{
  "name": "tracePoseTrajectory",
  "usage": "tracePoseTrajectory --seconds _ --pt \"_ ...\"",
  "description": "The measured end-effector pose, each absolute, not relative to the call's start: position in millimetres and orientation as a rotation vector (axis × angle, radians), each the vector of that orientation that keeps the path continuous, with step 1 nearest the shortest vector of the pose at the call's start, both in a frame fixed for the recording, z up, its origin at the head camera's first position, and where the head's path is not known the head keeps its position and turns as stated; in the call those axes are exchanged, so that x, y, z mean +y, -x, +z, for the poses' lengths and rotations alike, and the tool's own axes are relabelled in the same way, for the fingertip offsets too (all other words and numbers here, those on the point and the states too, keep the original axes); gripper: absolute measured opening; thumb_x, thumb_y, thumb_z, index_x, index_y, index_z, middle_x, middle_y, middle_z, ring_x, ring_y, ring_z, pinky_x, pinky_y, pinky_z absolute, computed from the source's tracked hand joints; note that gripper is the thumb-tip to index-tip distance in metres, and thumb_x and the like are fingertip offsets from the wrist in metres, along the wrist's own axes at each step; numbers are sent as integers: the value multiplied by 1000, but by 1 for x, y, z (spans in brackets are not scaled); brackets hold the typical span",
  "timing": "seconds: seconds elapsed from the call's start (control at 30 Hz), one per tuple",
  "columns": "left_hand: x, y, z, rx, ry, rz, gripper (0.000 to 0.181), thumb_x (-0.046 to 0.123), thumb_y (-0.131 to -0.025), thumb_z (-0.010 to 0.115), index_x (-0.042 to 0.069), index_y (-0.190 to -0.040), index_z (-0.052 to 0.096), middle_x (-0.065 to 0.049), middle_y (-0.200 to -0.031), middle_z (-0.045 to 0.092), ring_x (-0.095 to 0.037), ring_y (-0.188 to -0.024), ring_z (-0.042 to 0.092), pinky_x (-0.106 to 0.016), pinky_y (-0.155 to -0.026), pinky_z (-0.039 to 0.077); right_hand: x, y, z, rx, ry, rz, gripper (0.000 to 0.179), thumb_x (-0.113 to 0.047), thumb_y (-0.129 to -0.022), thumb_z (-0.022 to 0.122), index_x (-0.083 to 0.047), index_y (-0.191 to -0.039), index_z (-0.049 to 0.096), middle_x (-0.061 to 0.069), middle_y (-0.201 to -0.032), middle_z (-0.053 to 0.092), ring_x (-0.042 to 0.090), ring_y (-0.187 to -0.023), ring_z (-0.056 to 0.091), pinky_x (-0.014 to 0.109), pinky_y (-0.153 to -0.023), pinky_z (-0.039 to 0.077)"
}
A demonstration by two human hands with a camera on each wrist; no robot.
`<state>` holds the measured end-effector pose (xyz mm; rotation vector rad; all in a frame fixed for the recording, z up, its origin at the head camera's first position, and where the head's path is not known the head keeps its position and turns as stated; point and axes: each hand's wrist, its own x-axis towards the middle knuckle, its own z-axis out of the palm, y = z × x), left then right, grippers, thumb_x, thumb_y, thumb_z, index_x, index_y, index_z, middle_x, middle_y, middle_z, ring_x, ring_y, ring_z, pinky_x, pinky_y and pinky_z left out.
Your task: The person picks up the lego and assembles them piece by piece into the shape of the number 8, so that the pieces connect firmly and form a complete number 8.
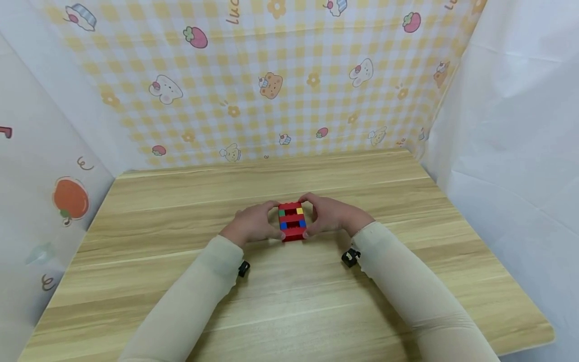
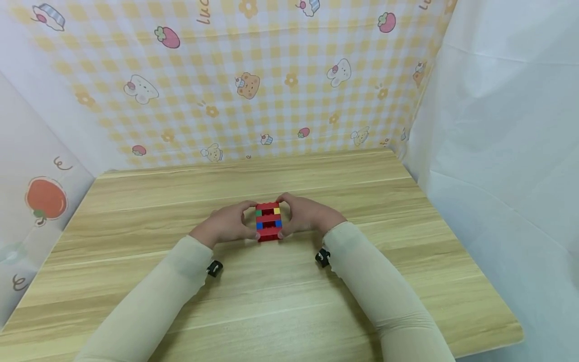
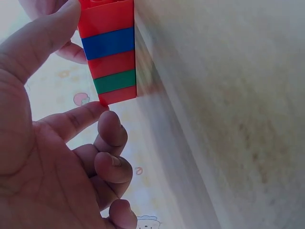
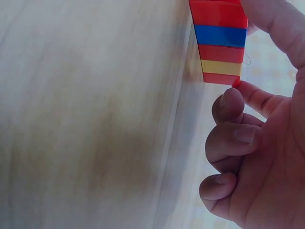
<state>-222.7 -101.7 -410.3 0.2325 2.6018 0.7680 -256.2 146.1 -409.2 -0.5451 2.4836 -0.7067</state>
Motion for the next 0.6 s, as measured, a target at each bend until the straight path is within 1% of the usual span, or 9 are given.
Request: tracePoseTrajectory --seconds 0.1,0.23,0.4,0.6 --pt "-102 225 -410 2603 -235 768 89 42 -84 88 29 -160 44 -9 -157 53 -38 -141 49 -68 -121 21 146 258 -410 2471 535 -746 94 -36 -79 93 -29 -156 40 9 -101 63 24 -88 59 39 -78 49" --pt "-103 229 -410 2596 -224 777 89 41 -84 87 30 -160 43 -11 -158 52 -39 -142 48 -69 -122 20 146 261 -412 2451 530 -789 92 -34 -80 93 -29 -156 40 10 -100 61 25 -87 57 38 -77 48" --pt "-104 230 -409 2581 -193 792 88 39 -85 87 30 -161 42 -11 -160 50 -39 -144 46 -70 -122 18 145 263 -412 2443 513 -798 94 -35 -81 93 -30 -157 39 10 -101 61 24 -88 56 38 -78 47" --pt "-105 232 -406 2557 -154 811 89 38 -86 87 30 -162 41 -11 -161 47 -40 -144 44 -70 -122 20 145 266 -412 2440 496 -786 96 -37 -82 91 -31 -159 36 9 -99 62 24 -87 57 39 -79 47"
